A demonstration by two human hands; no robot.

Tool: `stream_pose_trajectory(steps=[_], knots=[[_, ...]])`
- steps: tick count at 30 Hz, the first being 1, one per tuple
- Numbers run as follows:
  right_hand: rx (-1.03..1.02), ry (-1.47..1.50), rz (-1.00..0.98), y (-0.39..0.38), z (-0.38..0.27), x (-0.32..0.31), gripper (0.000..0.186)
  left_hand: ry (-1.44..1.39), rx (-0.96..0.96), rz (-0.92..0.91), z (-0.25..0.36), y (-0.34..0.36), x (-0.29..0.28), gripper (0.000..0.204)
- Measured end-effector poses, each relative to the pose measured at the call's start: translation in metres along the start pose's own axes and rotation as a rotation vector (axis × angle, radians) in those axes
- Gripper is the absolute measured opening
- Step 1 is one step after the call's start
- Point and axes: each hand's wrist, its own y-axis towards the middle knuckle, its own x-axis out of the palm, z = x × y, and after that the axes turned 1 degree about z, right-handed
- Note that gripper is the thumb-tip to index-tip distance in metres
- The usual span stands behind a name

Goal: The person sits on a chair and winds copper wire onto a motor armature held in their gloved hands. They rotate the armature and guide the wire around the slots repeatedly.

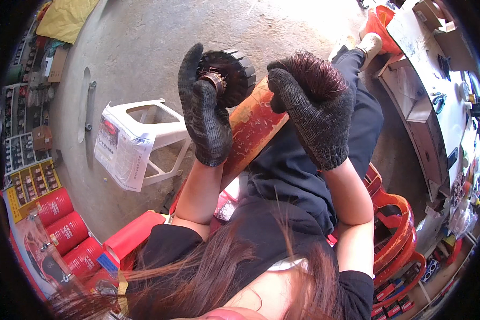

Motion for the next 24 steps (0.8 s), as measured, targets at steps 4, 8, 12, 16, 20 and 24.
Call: stream_pose_trajectory(steps=[4,8,12,16,20,24], knots=[[0.01,0.026,0.002,0.0,0.003,0.001,0.015,0.067,0.07,-0.014,-0.001,-0.002,-0.003,0.058],[0.005,0.039,-0.027,0.001,0.006,-0.001,0.014,0.081,0.101,-0.041,-0.005,-0.001,-0.004,0.059],[0.037,-0.002,-0.048,0.0,0.009,0.001,0.015,-0.021,0.05,-0.07,-0.006,-0.002,-0.004,0.061],[0.069,-0.005,-0.078,0.001,0.014,0.004,0.015,-0.053,-0.061,-0.074,-0.002,0.0,-0.003,0.063],[0.097,-0.051,-0.166,0.004,0.022,0.008,0.015,-0.052,-0.094,-0.121,-0.006,0.001,-0.008,0.066],[0.26,-0.058,-0.21,0.011,0.015,-0.003,0.022,-0.181,-0.111,-0.134,-0.007,0.002,-0.01,0.07]])
